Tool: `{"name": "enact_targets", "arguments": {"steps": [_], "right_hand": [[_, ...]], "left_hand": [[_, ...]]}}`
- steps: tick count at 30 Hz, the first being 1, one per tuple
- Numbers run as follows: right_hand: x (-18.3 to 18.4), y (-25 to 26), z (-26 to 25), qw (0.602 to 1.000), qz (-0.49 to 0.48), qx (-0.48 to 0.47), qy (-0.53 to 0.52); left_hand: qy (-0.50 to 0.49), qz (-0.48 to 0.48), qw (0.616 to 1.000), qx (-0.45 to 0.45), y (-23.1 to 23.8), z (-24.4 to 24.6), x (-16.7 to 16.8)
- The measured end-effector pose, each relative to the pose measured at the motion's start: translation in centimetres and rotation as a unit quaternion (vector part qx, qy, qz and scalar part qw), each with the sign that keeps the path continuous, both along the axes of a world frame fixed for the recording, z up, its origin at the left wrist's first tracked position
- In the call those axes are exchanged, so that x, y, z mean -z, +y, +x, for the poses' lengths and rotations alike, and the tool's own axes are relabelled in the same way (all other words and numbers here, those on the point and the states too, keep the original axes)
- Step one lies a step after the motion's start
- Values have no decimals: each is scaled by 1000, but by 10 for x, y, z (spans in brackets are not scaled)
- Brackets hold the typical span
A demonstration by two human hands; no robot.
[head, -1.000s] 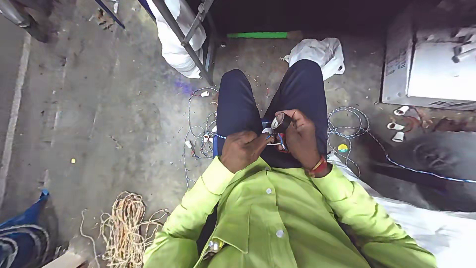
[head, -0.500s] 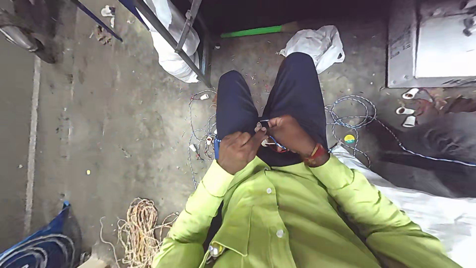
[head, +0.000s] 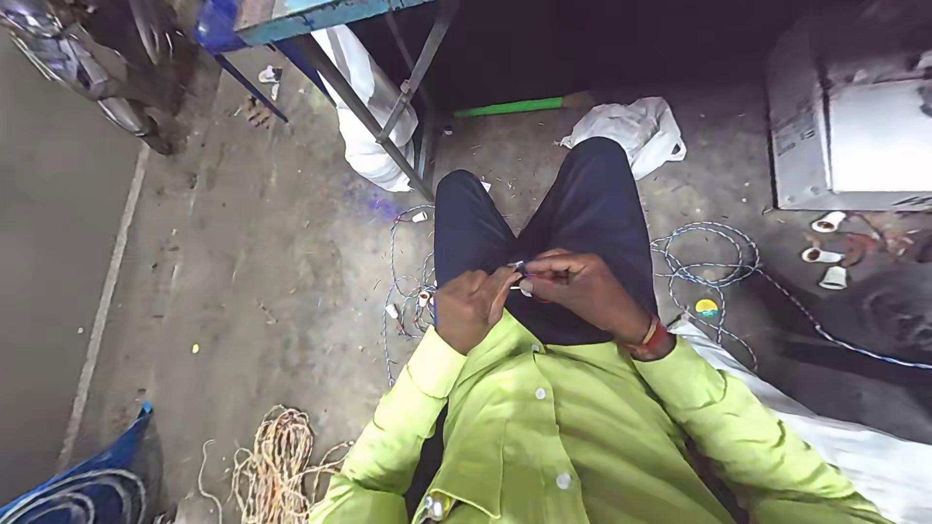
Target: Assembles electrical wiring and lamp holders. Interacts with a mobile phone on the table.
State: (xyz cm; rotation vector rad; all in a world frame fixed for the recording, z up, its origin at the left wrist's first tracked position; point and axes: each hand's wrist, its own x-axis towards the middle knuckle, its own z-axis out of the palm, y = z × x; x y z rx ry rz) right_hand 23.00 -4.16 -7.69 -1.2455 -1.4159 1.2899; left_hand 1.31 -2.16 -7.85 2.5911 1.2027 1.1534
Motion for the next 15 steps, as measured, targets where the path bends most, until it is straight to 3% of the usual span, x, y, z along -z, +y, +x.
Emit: {"name": "enact_targets", "arguments": {"steps": [5, 10, 15], "right_hand": [[-4, -8, -9, 998, -15, 53, -28], [-5, -17, -13, 987, -97, 77, 100], [-9, -5, -9, 955, -198, 97, 201]], "left_hand": [[-7, -50, 998, 24, -3, 2, -3], [-3, -152, 987, 49, -5, 4, 2], [-36, -143, 983, 108, -2, 12, -1]]}}
